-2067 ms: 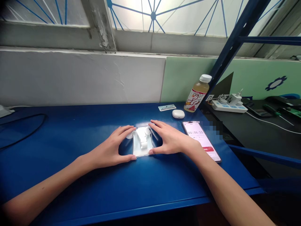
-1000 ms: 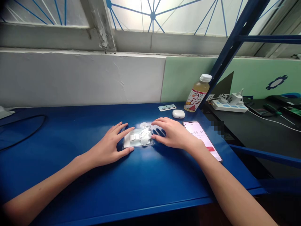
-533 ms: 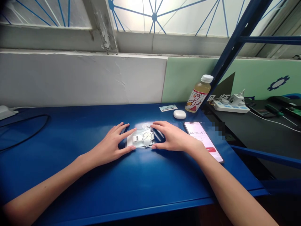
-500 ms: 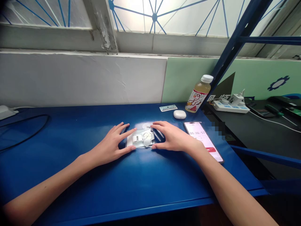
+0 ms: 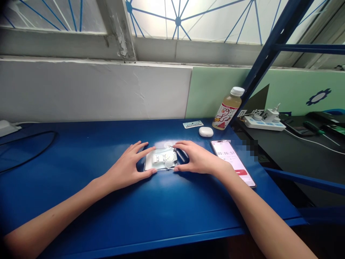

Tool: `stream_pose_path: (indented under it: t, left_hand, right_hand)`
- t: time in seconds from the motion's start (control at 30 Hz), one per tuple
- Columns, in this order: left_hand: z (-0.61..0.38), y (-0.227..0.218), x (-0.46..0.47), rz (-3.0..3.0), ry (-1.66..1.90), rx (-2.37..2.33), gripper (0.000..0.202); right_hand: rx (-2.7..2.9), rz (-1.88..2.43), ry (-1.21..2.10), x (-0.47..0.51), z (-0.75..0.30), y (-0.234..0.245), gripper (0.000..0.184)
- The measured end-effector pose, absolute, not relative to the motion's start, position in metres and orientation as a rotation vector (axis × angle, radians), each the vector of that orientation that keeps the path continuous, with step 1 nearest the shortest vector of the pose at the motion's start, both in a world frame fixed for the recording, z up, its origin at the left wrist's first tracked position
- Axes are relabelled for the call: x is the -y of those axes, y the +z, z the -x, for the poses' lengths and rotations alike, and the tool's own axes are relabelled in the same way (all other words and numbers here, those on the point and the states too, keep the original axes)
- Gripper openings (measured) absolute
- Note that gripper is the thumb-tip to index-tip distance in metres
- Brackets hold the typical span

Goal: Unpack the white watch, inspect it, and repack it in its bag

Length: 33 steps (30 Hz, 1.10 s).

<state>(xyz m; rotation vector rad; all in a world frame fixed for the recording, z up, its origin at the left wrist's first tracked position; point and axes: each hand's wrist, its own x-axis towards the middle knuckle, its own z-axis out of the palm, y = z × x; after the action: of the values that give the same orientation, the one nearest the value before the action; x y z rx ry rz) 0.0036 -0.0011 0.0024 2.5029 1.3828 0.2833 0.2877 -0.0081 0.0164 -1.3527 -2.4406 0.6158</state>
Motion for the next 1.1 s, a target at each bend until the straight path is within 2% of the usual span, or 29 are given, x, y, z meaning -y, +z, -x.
stream_pose_path:
  t: [0.33, 0.53, 0.67, 0.87, 1.03, 1.1]
  left_hand:
    - [0.001, 0.004, -0.003, -2.517, 0.247, -1.315, 0.082]
    - [0.004, 0.0, -0.004, -2.494, 0.284, -1.295, 0.083]
    - [0.005, -0.003, -0.004, -2.48, 0.303, -1.286, 0.082]
    - [0.003, -0.004, -0.002, -2.494, 0.297, -1.289, 0.084]
    - [-0.002, 0.003, 0.0, -2.451, 0.585, -1.257, 0.047]
    - [-0.004, 0.006, 0.001, -2.452, 0.749, -1.205, 0.039]
  right_hand:
    - [2.503, 1.374, 0.601, 0.012, -0.289, 0.022, 0.077]
    - [2.549, 1.364, 0.56, 0.013, -0.292, 0.021, 0.092]
    - [2.511, 1.313, 0.509, 0.013, -0.289, 0.023, 0.075]
    - [2.483, 1.174, 0.356, 0.01, -0.281, 0.022, 0.04]
    - [2.345, 1.192, 0.261, 0.009, -0.279, 0.021, 0.033]
    - [2.27, 1.207, 0.299, 0.011, -0.278, 0.022, 0.031]
